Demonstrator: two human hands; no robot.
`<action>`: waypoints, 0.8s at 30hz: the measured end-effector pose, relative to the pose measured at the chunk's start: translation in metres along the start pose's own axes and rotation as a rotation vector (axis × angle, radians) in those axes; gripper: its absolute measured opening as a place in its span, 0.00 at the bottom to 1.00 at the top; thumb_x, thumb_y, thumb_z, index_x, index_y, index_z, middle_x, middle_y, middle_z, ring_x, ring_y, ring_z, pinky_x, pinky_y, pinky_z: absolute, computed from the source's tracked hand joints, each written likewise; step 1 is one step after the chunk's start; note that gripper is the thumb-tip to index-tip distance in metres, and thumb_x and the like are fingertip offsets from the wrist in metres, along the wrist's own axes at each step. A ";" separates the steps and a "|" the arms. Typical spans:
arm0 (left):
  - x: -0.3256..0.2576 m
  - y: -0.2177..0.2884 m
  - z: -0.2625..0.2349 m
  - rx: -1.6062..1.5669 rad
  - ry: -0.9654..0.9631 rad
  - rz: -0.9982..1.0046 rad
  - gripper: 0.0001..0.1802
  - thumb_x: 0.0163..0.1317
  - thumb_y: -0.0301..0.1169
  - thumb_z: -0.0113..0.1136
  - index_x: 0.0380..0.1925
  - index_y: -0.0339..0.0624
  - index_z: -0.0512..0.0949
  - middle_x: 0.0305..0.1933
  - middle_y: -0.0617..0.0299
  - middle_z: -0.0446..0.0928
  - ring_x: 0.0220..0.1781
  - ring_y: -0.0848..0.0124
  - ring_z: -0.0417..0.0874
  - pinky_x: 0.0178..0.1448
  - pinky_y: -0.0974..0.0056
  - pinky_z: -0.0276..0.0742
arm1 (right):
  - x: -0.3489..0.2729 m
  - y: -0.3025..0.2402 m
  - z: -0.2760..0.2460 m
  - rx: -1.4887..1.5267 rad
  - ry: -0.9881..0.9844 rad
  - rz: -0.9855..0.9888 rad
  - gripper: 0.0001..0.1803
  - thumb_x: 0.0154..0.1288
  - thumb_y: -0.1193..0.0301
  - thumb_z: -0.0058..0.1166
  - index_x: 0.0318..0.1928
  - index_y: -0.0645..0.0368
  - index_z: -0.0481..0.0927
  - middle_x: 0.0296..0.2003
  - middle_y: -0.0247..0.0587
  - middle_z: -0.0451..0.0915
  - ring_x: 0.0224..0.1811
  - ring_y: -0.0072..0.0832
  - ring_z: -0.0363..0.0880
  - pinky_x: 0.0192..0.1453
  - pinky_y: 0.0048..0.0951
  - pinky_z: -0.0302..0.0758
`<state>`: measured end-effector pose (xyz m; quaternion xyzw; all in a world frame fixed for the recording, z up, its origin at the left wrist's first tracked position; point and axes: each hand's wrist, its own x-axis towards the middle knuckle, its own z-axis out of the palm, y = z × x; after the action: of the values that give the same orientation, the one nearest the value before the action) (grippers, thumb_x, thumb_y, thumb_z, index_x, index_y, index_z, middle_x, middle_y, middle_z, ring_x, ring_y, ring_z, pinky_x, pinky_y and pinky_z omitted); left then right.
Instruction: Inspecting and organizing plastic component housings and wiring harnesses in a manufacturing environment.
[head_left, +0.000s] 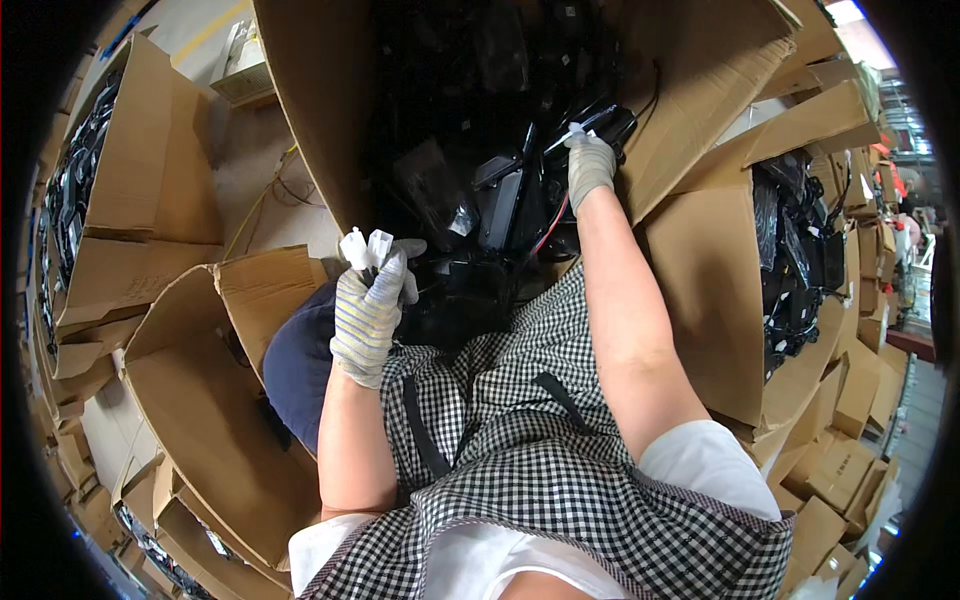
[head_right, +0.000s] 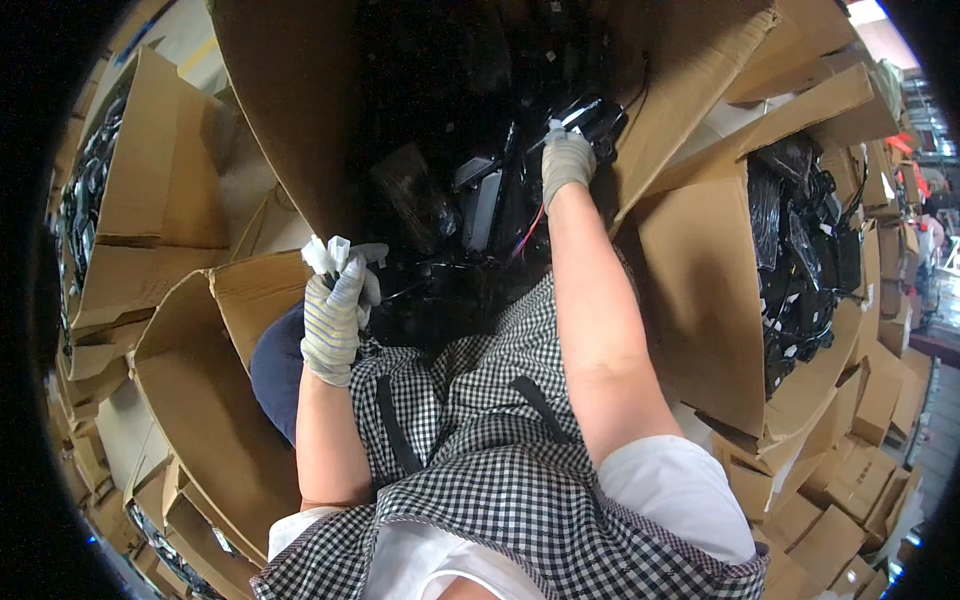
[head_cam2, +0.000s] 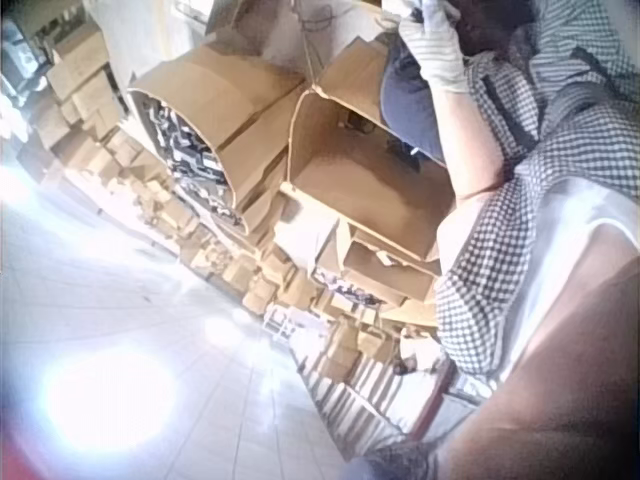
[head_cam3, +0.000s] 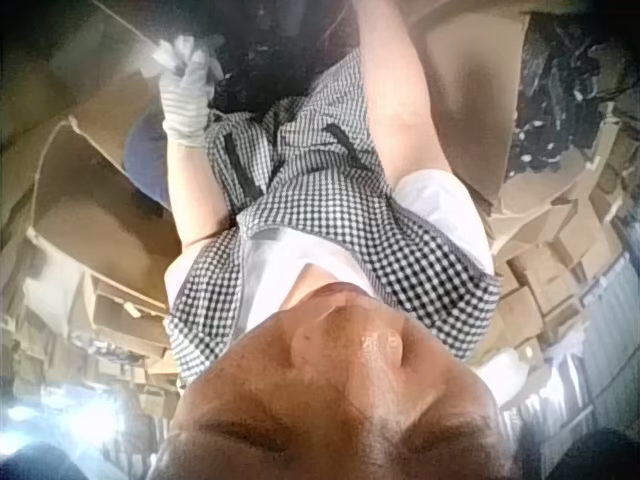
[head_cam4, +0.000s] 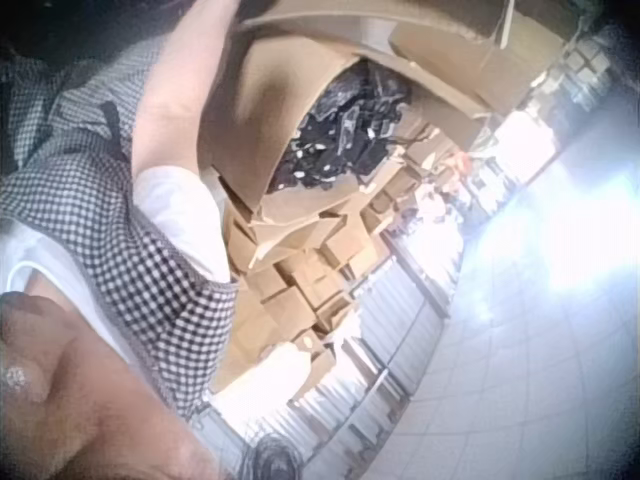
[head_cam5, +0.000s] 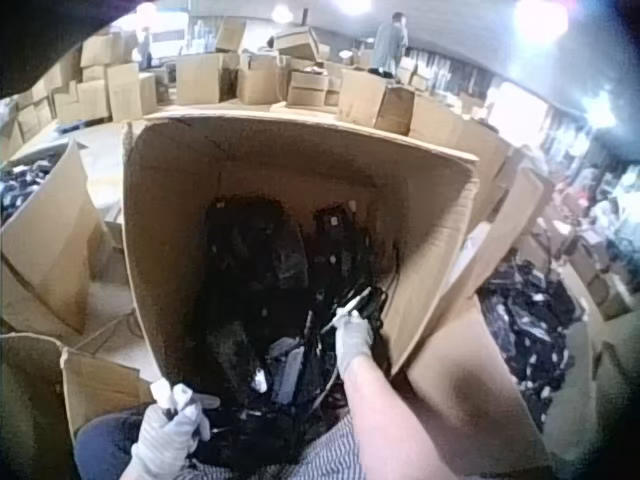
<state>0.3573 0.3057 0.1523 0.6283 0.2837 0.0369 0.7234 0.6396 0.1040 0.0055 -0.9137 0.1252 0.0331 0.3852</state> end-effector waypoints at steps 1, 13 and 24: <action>0.001 0.000 0.000 0.002 -0.002 0.011 0.20 0.63 0.45 0.56 0.41 0.38 0.79 0.19 0.69 0.71 0.20 0.83 0.63 0.25 0.76 0.55 | 0.000 -0.001 0.001 0.087 0.054 0.077 0.29 0.63 0.46 0.46 0.34 0.62 0.83 0.35 0.55 0.82 0.41 0.50 0.80 0.47 0.42 0.73; 0.002 -0.016 0.006 -0.070 -0.021 0.087 0.22 0.61 0.47 0.57 0.39 0.36 0.78 0.17 0.71 0.70 0.13 0.85 0.59 0.17 0.77 0.49 | -0.005 0.014 0.023 0.620 -0.430 0.405 0.20 0.55 0.52 0.60 0.24 0.59 0.80 0.15 0.39 0.69 0.14 0.31 0.64 0.21 0.35 0.62; -0.001 -0.019 0.011 -0.011 -0.074 0.104 0.23 0.63 0.49 0.56 0.38 0.37 0.78 0.17 0.67 0.72 0.11 0.84 0.60 0.15 0.76 0.54 | -0.037 0.008 -0.004 0.901 -0.492 0.314 0.17 0.57 0.52 0.62 0.37 0.51 0.82 0.30 0.30 0.77 0.24 0.20 0.69 0.25 0.24 0.63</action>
<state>0.3553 0.2919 0.1354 0.6393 0.2233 0.0526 0.7339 0.6013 0.1033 0.0083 -0.5934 0.1680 0.2465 0.7476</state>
